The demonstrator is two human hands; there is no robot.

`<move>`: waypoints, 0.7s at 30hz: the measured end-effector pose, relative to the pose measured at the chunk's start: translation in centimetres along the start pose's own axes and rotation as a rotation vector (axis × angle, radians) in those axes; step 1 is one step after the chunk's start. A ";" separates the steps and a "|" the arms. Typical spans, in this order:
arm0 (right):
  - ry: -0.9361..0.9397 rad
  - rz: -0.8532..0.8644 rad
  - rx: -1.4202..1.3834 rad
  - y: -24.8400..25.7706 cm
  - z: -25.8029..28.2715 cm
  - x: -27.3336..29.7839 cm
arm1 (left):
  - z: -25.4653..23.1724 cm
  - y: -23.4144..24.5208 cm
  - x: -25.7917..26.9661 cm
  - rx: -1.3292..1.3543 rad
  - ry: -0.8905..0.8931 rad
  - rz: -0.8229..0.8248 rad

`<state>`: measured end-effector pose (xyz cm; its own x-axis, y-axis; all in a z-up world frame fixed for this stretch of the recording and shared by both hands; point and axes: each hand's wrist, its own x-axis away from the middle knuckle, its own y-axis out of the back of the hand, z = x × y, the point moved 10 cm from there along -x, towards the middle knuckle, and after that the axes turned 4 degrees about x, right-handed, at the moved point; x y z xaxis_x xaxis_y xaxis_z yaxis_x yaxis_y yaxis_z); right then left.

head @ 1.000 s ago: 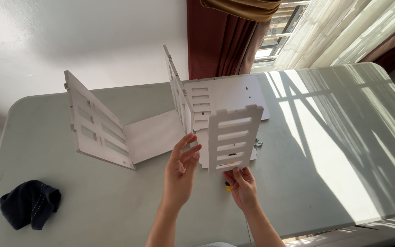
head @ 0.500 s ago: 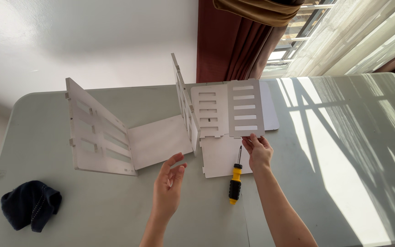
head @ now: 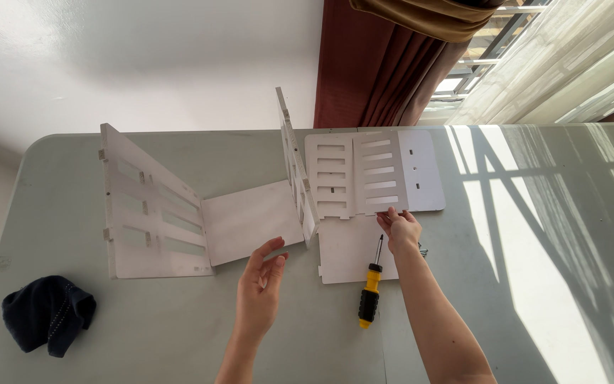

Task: The person assembles a white slotted panel furniture piece on a table. They align the side panels and base, then use a screwdriver to drive screws and secure the panels, repositioning the unit and attaching a top panel as they build it up.

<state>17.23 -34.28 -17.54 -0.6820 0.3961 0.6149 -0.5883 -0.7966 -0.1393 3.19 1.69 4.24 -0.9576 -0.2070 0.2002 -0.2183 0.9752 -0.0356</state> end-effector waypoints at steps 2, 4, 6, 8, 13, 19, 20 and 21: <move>-0.014 0.004 0.008 0.2 -0.6 -1.1 | 0.2 -0.1 -0.1 0.005 0.013 -0.001; -0.007 0.005 0.024 0.6 -1.2 -2.3 | 0.4 -0.2 -0.2 0.002 0.022 -0.001; 0.021 0.005 0.050 1.0 -1.6 -3.6 | 0.5 -0.3 -0.3 -0.006 0.026 -0.004; 0.016 0.013 0.024 1.3 -2.0 -4.7 | 0.4 -0.4 -0.5 -0.014 0.019 -0.001; 0.035 0.041 0.006 1.9 -1.6 -4.7 | 0.2 -0.7 -0.5 0.004 -0.006 0.011; 0.065 0.113 -0.019 1.1 0.0 0.6 | 0.3 -0.8 0.1 -0.020 0.011 0.014; 0.069 0.132 0.005 0.8 0.2 1.8 | 0.3 -0.8 0.1 -0.040 0.018 0.012; 0.073 0.151 0.029 0.6 0.5 3.1 | 0.3 -0.7 0.1 -0.060 0.025 0.009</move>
<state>14.95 -33.74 -15.36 -0.7918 0.3023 0.5308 -0.4648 -0.8619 -0.2025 3.17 0.92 3.99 -0.9543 -0.1966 0.2249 -0.1970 0.9802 0.0210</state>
